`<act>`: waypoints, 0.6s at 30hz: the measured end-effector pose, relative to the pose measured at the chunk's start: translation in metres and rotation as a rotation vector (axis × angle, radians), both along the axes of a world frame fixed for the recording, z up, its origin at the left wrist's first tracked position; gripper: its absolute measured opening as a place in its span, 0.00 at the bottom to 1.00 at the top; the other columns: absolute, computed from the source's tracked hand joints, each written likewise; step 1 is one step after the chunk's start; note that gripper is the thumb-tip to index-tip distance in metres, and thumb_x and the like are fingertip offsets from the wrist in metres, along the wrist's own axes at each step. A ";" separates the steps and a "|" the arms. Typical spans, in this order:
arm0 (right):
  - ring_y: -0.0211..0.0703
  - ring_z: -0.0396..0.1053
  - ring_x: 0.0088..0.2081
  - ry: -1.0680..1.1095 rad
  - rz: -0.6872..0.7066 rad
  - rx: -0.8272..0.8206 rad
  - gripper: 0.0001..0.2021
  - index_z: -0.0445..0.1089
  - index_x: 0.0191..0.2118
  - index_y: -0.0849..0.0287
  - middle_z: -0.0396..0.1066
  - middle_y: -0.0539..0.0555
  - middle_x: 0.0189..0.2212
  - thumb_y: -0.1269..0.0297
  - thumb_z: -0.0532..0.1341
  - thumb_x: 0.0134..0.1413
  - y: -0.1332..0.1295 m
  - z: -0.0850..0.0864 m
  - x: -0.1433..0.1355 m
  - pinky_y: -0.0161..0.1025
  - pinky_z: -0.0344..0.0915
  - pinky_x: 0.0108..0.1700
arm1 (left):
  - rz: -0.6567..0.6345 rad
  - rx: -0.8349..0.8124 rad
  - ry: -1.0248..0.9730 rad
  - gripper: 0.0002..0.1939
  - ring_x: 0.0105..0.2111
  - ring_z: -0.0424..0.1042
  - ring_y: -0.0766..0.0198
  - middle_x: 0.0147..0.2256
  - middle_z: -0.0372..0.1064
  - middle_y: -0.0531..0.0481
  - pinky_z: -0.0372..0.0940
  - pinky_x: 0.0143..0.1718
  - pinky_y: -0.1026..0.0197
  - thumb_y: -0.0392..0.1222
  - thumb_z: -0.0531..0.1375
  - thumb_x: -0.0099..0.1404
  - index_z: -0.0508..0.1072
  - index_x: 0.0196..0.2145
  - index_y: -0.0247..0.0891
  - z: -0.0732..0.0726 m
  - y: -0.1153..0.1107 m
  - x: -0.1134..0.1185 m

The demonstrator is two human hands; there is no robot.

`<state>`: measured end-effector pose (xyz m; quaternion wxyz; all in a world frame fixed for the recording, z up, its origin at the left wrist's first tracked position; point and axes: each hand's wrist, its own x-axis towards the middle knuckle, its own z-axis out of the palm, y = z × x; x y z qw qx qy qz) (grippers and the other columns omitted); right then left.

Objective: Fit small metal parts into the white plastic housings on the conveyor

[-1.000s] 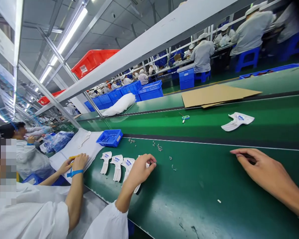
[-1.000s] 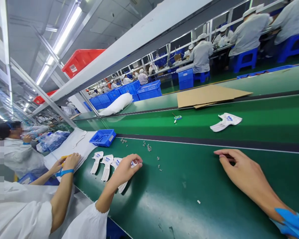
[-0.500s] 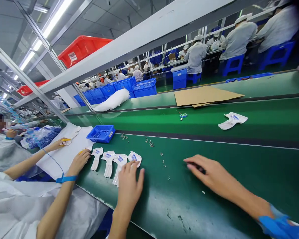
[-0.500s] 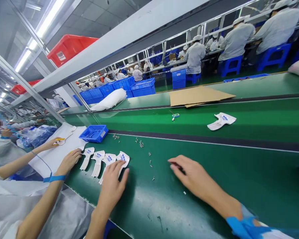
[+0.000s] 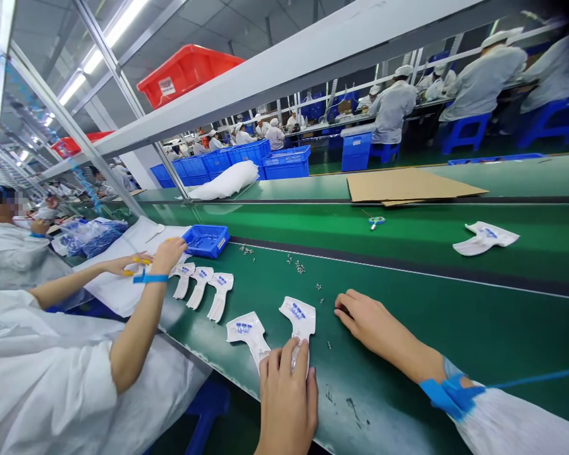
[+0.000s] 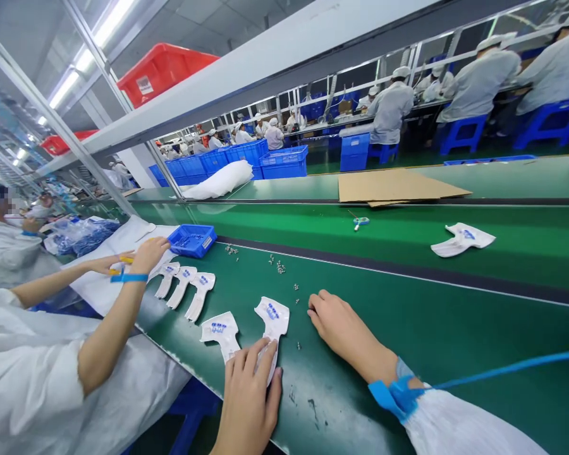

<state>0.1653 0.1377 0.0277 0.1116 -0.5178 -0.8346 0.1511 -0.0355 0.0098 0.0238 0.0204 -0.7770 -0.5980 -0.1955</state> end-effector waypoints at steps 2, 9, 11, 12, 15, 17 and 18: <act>0.49 0.71 0.41 -0.024 -0.012 -0.003 0.11 0.68 0.40 0.60 0.68 0.58 0.39 0.68 0.49 0.67 -0.004 -0.004 0.010 0.43 0.63 0.40 | -0.013 -0.002 -0.008 0.22 0.48 0.69 0.50 0.55 0.68 0.43 0.64 0.47 0.48 0.33 0.52 0.69 0.66 0.59 0.43 0.003 0.003 0.001; 0.48 0.71 0.40 0.046 -0.018 -0.030 0.15 0.69 0.44 0.59 0.69 0.59 0.43 0.66 0.45 0.67 -0.018 -0.008 0.030 0.45 0.66 0.41 | -0.017 0.012 -0.155 0.19 0.49 0.68 0.53 0.52 0.69 0.44 0.64 0.50 0.48 0.35 0.51 0.72 0.68 0.57 0.45 -0.003 0.003 -0.003; 0.47 0.72 0.41 0.103 -0.015 -0.023 0.17 0.69 0.47 0.58 0.69 0.59 0.45 0.63 0.44 0.68 -0.023 -0.007 0.038 0.45 0.67 0.42 | 0.032 0.048 -0.205 0.19 0.49 0.68 0.53 0.50 0.68 0.42 0.65 0.49 0.48 0.35 0.50 0.72 0.67 0.58 0.43 -0.005 0.000 -0.003; 0.47 0.72 0.41 0.130 -0.020 -0.019 0.18 0.70 0.47 0.57 0.69 0.58 0.45 0.61 0.44 0.68 -0.026 -0.006 0.043 0.45 0.68 0.42 | 0.061 0.069 -0.235 0.19 0.49 0.68 0.53 0.50 0.68 0.41 0.66 0.48 0.49 0.35 0.50 0.73 0.66 0.59 0.43 -0.005 -0.002 -0.002; 0.47 0.72 0.41 0.204 -0.065 -0.020 0.19 0.70 0.46 0.54 0.70 0.57 0.45 0.54 0.45 0.68 -0.037 -0.005 0.063 0.43 0.69 0.41 | 0.104 0.143 -0.311 0.19 0.49 0.67 0.54 0.50 0.66 0.40 0.68 0.46 0.53 0.34 0.50 0.73 0.66 0.59 0.42 -0.003 -0.013 0.010; 0.47 0.72 0.41 0.242 -0.118 -0.025 0.19 0.70 0.45 0.53 0.71 0.56 0.45 0.50 0.47 0.67 -0.046 -0.005 0.079 0.43 0.69 0.41 | 0.081 0.174 -0.329 0.20 0.48 0.68 0.54 0.50 0.66 0.39 0.68 0.44 0.54 0.33 0.50 0.72 0.66 0.59 0.42 -0.002 -0.024 0.025; 0.47 0.72 0.40 0.253 -0.149 -0.029 0.19 0.70 0.44 0.53 0.71 0.56 0.43 0.48 0.48 0.66 -0.051 -0.005 0.086 0.43 0.69 0.40 | 0.062 0.182 -0.332 0.20 0.47 0.68 0.54 0.49 0.66 0.39 0.68 0.44 0.54 0.33 0.51 0.71 0.66 0.59 0.42 -0.002 -0.030 0.035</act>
